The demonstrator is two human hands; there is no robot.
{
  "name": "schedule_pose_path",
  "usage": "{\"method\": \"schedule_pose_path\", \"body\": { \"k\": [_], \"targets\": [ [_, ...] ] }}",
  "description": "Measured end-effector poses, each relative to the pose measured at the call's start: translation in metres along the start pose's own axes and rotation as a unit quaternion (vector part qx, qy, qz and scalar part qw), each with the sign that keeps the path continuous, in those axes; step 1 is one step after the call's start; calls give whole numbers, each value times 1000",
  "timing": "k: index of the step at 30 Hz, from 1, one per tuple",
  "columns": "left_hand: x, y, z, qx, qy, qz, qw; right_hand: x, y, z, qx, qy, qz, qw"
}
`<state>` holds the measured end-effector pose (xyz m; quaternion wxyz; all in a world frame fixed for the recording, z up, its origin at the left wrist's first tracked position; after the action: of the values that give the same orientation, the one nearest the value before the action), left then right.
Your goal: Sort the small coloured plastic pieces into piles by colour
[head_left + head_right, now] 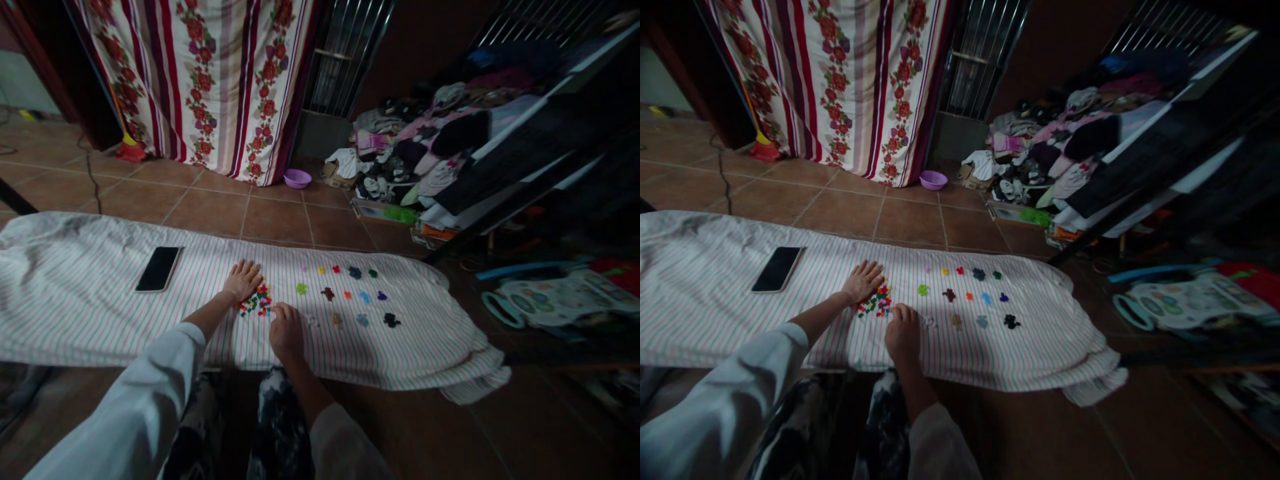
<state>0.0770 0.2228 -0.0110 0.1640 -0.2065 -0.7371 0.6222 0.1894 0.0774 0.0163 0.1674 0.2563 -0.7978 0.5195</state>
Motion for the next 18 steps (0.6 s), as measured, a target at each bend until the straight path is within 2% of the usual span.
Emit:
{"method": "schedule_pose_path", "body": {
  "k": [5,11,18],
  "targets": [
    [-13,-8,12,-19,58,10,998,1,0,0,8,7,3,1000],
    [-29,-19,46,-39,109,9,993,3,-1,-1,0,-2,0,1000],
    [-33,-35,79,-75,105,-4,992,4,-2,0,-12,-19,-8,1000]
  ]
}}
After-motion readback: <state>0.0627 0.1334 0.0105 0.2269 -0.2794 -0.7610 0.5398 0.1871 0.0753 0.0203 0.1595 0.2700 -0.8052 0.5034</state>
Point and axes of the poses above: each hand's wrist, its own z-axis away from the middle knuckle, its own y-axis out of the palm, x = y × z, the point moved 10 cm from there along -z, towards the middle knuckle, and after that the axes turned 7 degrees about -z, right-handed, at the moved point
